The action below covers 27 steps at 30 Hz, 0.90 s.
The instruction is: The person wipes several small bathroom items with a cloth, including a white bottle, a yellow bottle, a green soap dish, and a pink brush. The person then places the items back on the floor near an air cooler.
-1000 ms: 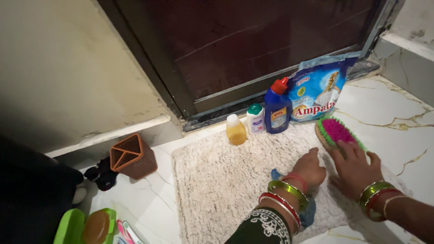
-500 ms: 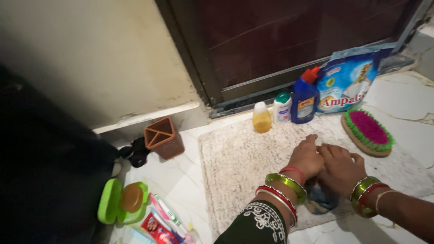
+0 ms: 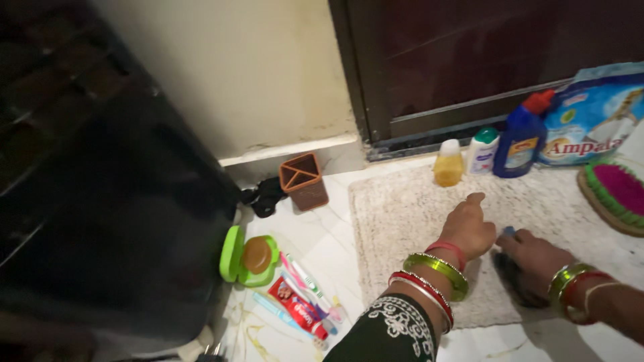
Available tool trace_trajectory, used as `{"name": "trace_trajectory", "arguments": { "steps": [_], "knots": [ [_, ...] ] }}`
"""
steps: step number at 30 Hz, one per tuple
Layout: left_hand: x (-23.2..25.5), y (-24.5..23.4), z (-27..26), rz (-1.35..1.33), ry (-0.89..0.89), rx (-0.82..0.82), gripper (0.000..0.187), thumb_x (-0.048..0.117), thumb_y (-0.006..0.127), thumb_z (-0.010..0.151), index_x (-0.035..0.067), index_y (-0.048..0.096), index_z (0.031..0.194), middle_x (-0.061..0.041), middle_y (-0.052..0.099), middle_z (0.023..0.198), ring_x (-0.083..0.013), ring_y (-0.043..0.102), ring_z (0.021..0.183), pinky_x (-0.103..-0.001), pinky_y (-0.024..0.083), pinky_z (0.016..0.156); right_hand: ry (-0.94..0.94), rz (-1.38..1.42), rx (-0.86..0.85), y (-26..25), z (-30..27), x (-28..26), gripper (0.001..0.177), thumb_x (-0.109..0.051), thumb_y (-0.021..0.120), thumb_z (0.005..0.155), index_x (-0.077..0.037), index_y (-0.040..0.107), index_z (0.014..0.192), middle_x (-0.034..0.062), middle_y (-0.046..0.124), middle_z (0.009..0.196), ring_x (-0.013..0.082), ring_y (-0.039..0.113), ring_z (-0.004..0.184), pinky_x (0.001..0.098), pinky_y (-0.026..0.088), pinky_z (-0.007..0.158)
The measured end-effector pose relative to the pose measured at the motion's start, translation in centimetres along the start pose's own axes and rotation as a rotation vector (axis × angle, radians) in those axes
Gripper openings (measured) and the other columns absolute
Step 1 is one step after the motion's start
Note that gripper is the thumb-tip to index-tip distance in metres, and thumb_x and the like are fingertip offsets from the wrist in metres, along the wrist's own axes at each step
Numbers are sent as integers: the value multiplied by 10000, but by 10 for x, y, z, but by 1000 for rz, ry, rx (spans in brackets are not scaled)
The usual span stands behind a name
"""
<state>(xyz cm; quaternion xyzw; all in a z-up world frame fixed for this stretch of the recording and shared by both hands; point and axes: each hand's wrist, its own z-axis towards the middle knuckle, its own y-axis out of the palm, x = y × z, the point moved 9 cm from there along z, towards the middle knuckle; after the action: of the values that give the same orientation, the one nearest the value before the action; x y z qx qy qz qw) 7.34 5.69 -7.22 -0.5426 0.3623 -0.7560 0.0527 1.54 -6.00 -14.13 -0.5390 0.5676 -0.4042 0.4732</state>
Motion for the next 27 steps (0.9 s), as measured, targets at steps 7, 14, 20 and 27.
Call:
{"name": "trace_trajectory", "arguments": {
  "steps": [7, 14, 20, 27],
  "knots": [
    [-24, -41, -18, 3, -46, 58, 653, 132, 629, 831, -18, 480, 1449, -317, 615, 1295, -436, 575, 1244, -469, 450, 1053, 134, 239, 240, -90, 13, -42, 228, -203, 728, 805, -215, 800, 1020, 71, 806, 933, 287, 770, 908, 423, 609, 867],
    [-47, -80, -24, -48, -158, 142, 468, 212, 552, 959, 1, 572, 1376, -316, 687, 1179, -459, 643, 1132, -495, 495, 978, 42, 540, 428, -161, 21, -106, 222, -220, 699, 906, -128, 778, 1092, 114, 798, 981, 269, 787, 815, 391, 608, 795],
    [-57, -118, -28, -658, -303, 221, 548, 413, 660, 979, 14, 581, 1347, -191, 688, 1146, -294, 670, 1048, -363, 537, 880, 37, 716, 545, -175, 24, -122, 186, -147, 663, 941, -84, 758, 1088, 133, 776, 1023, 265, 754, 908, 404, 577, 834],
    [-29, -180, -46, -824, -212, 240, 378, 244, 712, 924, 21, 656, 1224, -105, 700, 962, -153, 666, 744, -288, 550, 577, 13, 999, 565, -186, 27, -152, 207, -139, 662, 941, -36, 691, 1119, 139, 726, 1099, 251, 732, 937, 389, 611, 794]
  ]
}}
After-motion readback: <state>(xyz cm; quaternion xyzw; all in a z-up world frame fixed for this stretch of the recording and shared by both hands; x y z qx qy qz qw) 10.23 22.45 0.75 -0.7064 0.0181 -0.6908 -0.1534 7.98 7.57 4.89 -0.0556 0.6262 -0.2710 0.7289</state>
